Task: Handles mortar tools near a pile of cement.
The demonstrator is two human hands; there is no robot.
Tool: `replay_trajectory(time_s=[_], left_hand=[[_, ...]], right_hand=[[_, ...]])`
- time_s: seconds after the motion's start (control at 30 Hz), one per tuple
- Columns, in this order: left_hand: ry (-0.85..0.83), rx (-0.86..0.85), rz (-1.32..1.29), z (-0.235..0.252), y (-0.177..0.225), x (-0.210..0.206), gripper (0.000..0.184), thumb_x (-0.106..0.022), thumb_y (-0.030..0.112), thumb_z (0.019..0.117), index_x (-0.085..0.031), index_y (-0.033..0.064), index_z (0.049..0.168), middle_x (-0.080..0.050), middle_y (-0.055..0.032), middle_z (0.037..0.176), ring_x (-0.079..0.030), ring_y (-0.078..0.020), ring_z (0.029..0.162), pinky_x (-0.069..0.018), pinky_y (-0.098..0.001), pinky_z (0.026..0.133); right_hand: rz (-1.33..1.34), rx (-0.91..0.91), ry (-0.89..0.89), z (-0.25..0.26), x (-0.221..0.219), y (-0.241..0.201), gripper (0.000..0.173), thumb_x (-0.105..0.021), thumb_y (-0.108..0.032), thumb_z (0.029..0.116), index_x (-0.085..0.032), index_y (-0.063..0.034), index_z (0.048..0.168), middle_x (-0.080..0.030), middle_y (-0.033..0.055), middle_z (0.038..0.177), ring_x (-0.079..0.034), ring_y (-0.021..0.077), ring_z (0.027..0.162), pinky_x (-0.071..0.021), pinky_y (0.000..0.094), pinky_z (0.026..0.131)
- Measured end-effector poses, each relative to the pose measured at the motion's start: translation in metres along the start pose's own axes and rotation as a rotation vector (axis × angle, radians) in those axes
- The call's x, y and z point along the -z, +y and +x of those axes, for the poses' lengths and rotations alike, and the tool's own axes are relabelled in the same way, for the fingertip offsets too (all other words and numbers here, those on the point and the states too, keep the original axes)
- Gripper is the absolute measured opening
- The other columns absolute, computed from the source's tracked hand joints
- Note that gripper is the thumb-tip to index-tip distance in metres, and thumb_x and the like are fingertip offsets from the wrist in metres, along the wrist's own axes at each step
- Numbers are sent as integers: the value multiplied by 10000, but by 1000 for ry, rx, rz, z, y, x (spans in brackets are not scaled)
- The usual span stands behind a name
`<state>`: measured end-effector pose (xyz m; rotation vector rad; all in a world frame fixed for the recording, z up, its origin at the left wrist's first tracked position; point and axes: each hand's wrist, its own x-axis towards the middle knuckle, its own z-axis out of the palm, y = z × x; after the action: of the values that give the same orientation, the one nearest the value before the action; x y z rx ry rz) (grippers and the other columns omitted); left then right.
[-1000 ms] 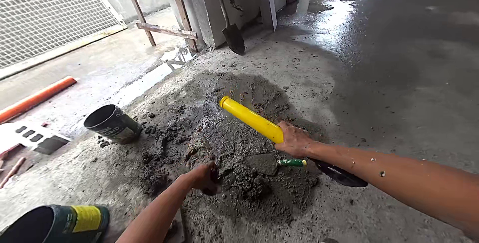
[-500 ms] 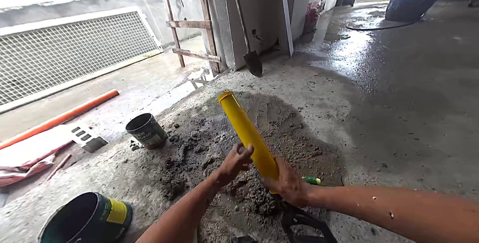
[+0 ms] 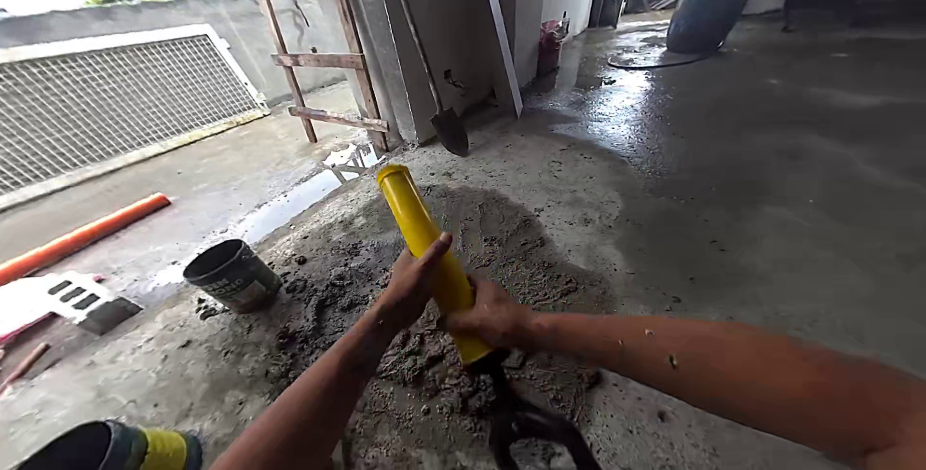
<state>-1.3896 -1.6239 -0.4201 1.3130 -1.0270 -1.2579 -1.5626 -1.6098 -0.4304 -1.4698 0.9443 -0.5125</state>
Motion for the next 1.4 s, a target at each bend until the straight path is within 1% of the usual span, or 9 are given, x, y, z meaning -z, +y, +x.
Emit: replay_trajectory(time_s=[0.17, 0.37, 0.5, 0.63, 0.87, 1.0, 1.07, 1.23, 1.4], left_hand=[[-41, -107, 17, 24, 62, 26, 791, -455, 705, 976, -417, 122, 1508, -631, -145, 1333, -648, -306, 1167, -555, -526, 941], [599, -29, -3, 36, 23, 173, 833, -415, 746, 965, -547, 42, 1390, -672, -187, 1234, -670, -338, 1093, -544, -561, 909], [907, 218, 397, 2, -41, 262, 837, -445, 720, 964, -634, -59, 1208, -637, -338, 1185, -620, -489, 1139, -460, -703, 944], [979, 337, 514, -33, -66, 313, 848, -486, 686, 965, -534, -94, 1294, -612, -366, 1214, -606, -511, 1169, -462, -703, 949], [928, 405, 544, -20, -102, 335, 805, -480, 644, 995, -520, -101, 1298, -596, -377, 1237, -588, -520, 1197, -461, -694, 963], [794, 447, 675, -14, -105, 318, 796, -506, 638, 984, -494, -67, 1354, -610, -348, 1252, -583, -516, 1212, -434, -717, 988], [724, 479, 767, 0, -105, 315, 819, -527, 685, 950, -522, -29, 1351, -624, -314, 1264, -572, -496, 1239, -408, -720, 1007], [387, 182, 503, 61, -106, 263, 819, -508, 768, 912, -675, 34, 1233, -680, -263, 1175, -648, -448, 1111, -486, -686, 937], [-73, -103, -257, 87, -44, 156, 871, -424, 817, 908, -498, 139, 1449, -680, -135, 1244, -692, -308, 1072, -587, -529, 864]], right_hand=[[-390, 266, 315, 39, 52, -70, 674, -851, -228, 774, -534, -70, 1347, -707, 137, 1022, -721, 264, 861, -621, 519, 770], [-674, 416, 655, 75, 111, -117, 882, -865, -408, 762, -429, -79, 1454, -679, 182, 1130, -706, 319, 965, -583, 585, 845], [-1286, -46, 270, 81, 128, -35, 821, -870, -255, 771, -427, -21, 1422, -685, 248, 1063, -696, 428, 968, -565, 662, 816], [-1990, -301, -148, 84, 158, 14, 617, -877, -277, 687, -620, -229, 1245, -717, 104, 1007, -701, 352, 958, -566, 594, 754], [-1541, -147, 365, 87, 138, -45, 747, -842, -345, 763, -495, -166, 1399, -714, 189, 966, -712, 422, 890, -555, 673, 723], [-2057, -277, 39, 103, 117, -33, 607, -795, -131, 783, -581, -180, 1350, -692, 185, 1063, -690, 406, 982, -564, 584, 767], [-2077, -305, -11, 114, 112, -38, 616, -819, -199, 754, -591, -203, 1327, -705, 161, 1046, -694, 394, 980, -561, 590, 775], [-1275, -204, 329, 138, 47, -74, 851, -861, -380, 759, -444, -42, 1420, -689, 235, 1058, -693, 428, 961, -551, 674, 811], [-740, -27, 262, 147, -51, -81, 985, -898, -410, 716, -368, -98, 1486, -689, 163, 1121, -718, 298, 940, -612, 558, 817]])
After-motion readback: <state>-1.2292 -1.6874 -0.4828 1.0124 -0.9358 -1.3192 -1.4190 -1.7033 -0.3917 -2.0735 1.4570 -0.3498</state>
